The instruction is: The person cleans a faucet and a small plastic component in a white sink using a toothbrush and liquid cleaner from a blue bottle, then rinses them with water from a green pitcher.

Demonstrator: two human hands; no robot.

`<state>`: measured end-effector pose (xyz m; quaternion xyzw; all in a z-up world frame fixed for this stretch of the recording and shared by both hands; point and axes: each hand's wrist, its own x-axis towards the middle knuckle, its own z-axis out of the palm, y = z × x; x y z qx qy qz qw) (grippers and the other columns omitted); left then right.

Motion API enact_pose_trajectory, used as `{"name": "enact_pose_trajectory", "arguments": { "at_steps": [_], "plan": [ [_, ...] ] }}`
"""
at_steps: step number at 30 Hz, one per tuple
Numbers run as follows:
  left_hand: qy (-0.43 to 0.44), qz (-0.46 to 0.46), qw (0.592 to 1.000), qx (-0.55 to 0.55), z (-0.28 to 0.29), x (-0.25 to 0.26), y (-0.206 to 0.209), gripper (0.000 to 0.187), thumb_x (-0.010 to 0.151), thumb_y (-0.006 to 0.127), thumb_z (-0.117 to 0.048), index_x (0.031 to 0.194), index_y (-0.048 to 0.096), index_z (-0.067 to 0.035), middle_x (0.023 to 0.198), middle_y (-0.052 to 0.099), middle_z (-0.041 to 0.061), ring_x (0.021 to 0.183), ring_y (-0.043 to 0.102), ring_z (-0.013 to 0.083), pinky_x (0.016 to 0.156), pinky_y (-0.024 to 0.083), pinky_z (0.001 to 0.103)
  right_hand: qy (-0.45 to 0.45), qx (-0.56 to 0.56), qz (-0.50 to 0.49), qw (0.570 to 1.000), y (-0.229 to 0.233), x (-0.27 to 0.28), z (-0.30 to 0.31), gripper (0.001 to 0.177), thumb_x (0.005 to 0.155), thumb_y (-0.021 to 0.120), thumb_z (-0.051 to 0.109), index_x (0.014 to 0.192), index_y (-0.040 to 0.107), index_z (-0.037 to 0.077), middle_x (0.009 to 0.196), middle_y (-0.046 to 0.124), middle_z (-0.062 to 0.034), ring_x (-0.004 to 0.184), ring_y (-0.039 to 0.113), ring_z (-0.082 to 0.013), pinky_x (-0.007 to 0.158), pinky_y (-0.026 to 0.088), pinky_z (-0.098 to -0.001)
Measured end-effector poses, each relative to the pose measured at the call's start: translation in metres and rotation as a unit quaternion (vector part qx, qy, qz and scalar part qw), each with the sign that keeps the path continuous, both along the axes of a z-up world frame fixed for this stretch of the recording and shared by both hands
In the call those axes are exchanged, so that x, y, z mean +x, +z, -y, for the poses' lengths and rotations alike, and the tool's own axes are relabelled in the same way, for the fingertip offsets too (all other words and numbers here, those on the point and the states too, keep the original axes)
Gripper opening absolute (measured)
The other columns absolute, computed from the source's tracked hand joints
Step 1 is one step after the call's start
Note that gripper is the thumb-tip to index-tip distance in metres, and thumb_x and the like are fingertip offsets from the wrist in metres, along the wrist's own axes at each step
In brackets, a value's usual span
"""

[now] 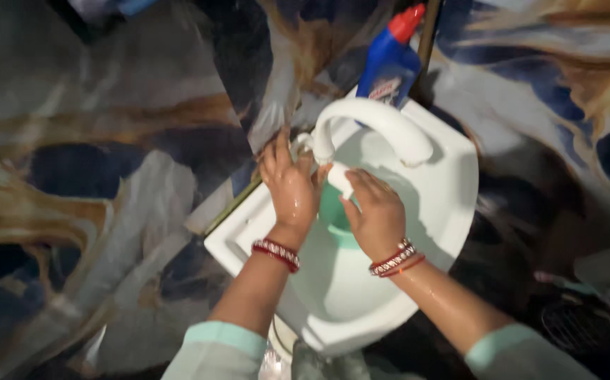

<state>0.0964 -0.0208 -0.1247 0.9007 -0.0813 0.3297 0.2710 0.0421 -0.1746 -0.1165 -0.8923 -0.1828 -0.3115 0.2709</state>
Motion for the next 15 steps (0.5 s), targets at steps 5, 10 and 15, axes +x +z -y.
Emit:
{"name": "enact_pose_trajectory", "arguments": {
  "at_steps": [5, 10, 15],
  "plan": [
    [0.001, 0.001, 1.0, -0.001, 0.002, -0.001, 0.0, 0.034, 0.076, 0.086, -0.025, 0.098, 0.077, -0.001, 0.151, 0.044, 0.026, 0.137, 0.038, 0.048, 0.113, 0.027, 0.063, 0.097, -0.205, 0.131, 0.965, -0.014, 0.008, 0.023, 0.039, 0.091, 0.062, 0.009, 0.127, 0.064, -0.004, 0.129, 0.069, -0.0207, 0.124, 0.066, -0.0356, 0.112, 0.049, -0.0483],
    [0.009, -0.007, 1.0, -0.005, 0.004, -0.006, 0.006, 0.033, 0.075, 0.087, -0.022, 0.1, 0.076, -0.003, 0.151, 0.045, 0.025, 0.136, 0.04, 0.0478, 0.112, 0.028, 0.061, 0.114, -0.226, 0.07, 0.965, -0.029, 0.011, 0.039, 0.046, 0.095, 0.063, 0.016, 0.136, 0.063, -0.004, 0.146, 0.056, -0.0201, 0.141, 0.053, -0.0354, 0.12, 0.041, -0.0488],
    [0.013, -0.004, 0.999, -0.038, 0.006, -0.017, 0.001, 0.041, 0.079, 0.084, -0.019, 0.116, 0.074, -0.004, 0.151, 0.044, 0.027, 0.135, 0.041, 0.0469, 0.111, 0.032, 0.057, 0.052, -0.171, -0.112, 0.977, -0.038, -0.019, 0.04, 0.096, 0.08, 0.074, 0.055, 0.137, 0.053, -0.019, 0.155, 0.03, -0.0354, 0.143, 0.032, -0.0498, 0.113, 0.026, -0.0586]
  ]
}}
